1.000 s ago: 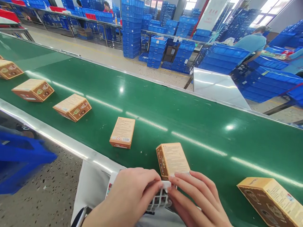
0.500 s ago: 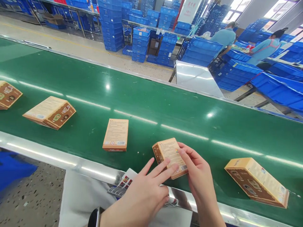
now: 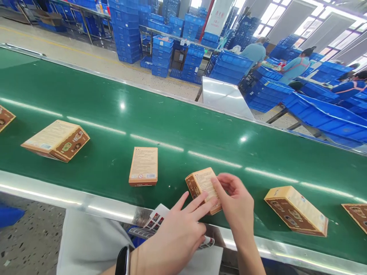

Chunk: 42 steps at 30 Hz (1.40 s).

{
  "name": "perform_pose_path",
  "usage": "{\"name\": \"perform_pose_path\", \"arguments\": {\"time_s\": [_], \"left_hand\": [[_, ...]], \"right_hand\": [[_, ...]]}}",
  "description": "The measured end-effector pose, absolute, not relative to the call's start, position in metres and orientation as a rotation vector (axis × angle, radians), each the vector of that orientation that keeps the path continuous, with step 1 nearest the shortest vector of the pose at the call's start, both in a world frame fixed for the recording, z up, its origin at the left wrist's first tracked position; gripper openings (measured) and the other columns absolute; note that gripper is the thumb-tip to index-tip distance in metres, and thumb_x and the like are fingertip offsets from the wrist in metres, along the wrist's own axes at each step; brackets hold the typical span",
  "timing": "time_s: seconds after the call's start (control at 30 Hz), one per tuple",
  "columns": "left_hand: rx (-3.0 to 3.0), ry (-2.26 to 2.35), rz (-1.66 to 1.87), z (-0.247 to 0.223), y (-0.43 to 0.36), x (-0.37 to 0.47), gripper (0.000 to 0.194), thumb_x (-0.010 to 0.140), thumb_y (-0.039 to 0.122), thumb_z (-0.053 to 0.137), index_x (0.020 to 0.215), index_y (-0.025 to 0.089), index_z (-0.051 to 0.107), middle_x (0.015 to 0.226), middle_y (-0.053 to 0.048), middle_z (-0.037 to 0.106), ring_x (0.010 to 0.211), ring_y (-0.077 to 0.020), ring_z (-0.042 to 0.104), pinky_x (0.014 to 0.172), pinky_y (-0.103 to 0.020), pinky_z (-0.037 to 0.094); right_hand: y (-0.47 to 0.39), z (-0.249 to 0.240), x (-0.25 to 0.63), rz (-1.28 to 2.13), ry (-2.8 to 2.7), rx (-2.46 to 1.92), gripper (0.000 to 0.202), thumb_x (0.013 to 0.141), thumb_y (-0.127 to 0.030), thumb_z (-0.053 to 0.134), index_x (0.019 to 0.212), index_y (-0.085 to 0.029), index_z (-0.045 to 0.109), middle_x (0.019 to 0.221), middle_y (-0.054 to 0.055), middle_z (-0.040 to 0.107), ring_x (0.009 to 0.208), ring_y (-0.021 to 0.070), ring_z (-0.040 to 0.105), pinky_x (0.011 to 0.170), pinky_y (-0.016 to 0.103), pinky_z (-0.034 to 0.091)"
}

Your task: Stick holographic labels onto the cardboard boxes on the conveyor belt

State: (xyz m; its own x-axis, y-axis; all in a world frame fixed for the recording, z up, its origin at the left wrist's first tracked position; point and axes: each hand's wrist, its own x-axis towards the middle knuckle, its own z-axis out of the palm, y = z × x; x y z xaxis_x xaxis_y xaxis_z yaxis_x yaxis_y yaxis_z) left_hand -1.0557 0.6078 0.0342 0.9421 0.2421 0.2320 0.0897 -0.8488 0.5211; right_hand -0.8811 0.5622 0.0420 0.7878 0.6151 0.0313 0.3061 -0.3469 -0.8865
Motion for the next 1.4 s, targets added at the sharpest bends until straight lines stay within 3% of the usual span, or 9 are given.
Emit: {"name": "perform_pose_path", "arguments": {"time_s": [0.1,0.2,0.3,0.4,0.67,1.03,1.17,1.27,1.4], "left_hand": [[2.548,0.191,0.456,0.034,0.609,-1.054,0.02,0.099,0.02,0.061,0.081,0.018,0.07,0.156,-0.009,0.049,0.149,-0.0248,0.038,0.123,-0.049,0.034],[2.446,0.212,0.504,0.039,0.614,-1.061,0.017,0.101,0.018,0.056,0.089,0.017,0.068,0.15,-0.009,0.057,0.143,-0.023,0.049,0.119,-0.041,0.039],[2.363,0.376,0.371,0.051,0.62,-1.08,0.013,0.1,0.017,0.058,0.089,0.018,0.065,0.104,-0.005,0.078,0.097,-0.0203,0.073,0.085,-0.03,0.056],[2.358,0.566,0.274,0.065,0.625,-1.098,0.011,0.097,0.016,0.061,0.088,0.019,0.065,0.072,0.001,0.071,0.065,-0.0183,0.066,0.059,-0.027,0.045],[2.33,0.658,0.532,0.063,0.623,-1.103,0.007,0.095,0.018,0.067,0.089,0.02,0.069,0.073,0.004,0.074,0.06,-0.0152,0.058,0.06,-0.027,0.037],[2.339,0.763,0.613,0.065,0.626,-1.101,0.022,0.098,0.013,0.058,0.077,0.019,0.064,0.065,0.005,0.071,0.052,-0.0133,0.057,0.058,-0.03,0.035],[2.306,0.784,0.692,0.064,0.631,-1.101,0.02,0.097,0.013,0.059,0.078,0.019,0.065,0.071,0.001,0.072,0.064,-0.0169,0.063,0.061,-0.029,0.046],[2.38,0.644,0.725,0.054,0.634,-1.1,0.018,0.097,0.016,0.061,0.08,0.019,0.067,0.115,-0.007,0.076,0.108,-0.0256,0.068,0.088,-0.038,0.055],[2.555,0.433,0.573,0.036,0.63,-1.091,0.021,0.098,0.019,0.06,0.079,0.017,0.067,0.153,-0.01,0.054,0.146,-0.0327,0.043,0.118,-0.052,0.04]], "right_hand": [[0.562,0.047,-0.872,0.181,-0.717,-2.067,0.059,0.075,-0.055,0.072,0.12,-0.018,0.062,0.079,0.007,0.077,0.072,0.0266,0.073,0.066,0.037,0.057],[0.553,0.056,-0.866,-0.028,-0.861,-2.09,0.046,0.085,-0.054,0.062,0.112,-0.018,0.067,0.088,0.01,0.078,0.076,0.0267,0.073,0.059,0.033,0.055],[0.536,0.069,-0.869,0.105,-1.272,-1.947,0.025,0.092,-0.046,0.061,0.096,-0.023,0.073,0.091,0.006,0.078,0.079,0.0232,0.074,0.06,0.028,0.057],[0.527,0.078,-0.877,0.471,-1.749,-1.69,0.01,0.092,-0.033,0.068,0.098,-0.028,0.074,0.094,0.002,0.078,0.083,0.0206,0.076,0.072,0.024,0.061],[0.535,0.066,-0.898,0.556,-1.89,-1.538,0.02,0.098,-0.018,0.06,0.114,-0.028,0.065,0.088,0.001,0.072,0.079,0.0157,0.072,0.07,0.021,0.06],[0.538,0.06,-0.918,-0.113,-1.983,-1.386,0.02,0.097,-0.008,0.056,0.107,-0.02,0.069,0.101,0.009,0.077,0.094,0.0238,0.072,0.084,0.037,0.058],[0.544,0.065,-0.913,0.039,-1.769,-1.378,0.02,0.092,-0.007,0.062,0.096,-0.024,0.072,0.106,0.007,0.077,0.099,0.0219,0.072,0.085,0.034,0.058],[0.561,0.059,-0.905,0.292,-1.246,-1.561,0.008,0.091,-0.028,0.068,0.085,-0.025,0.073,0.11,0.006,0.077,0.103,0.024,0.071,0.084,0.035,0.058],[0.59,0.038,-0.9,0.644,-0.607,-1.605,0.037,0.072,-0.056,0.079,0.084,-0.021,0.077,0.119,0.012,0.075,0.111,0.0321,0.068,0.092,0.044,0.056]]}}
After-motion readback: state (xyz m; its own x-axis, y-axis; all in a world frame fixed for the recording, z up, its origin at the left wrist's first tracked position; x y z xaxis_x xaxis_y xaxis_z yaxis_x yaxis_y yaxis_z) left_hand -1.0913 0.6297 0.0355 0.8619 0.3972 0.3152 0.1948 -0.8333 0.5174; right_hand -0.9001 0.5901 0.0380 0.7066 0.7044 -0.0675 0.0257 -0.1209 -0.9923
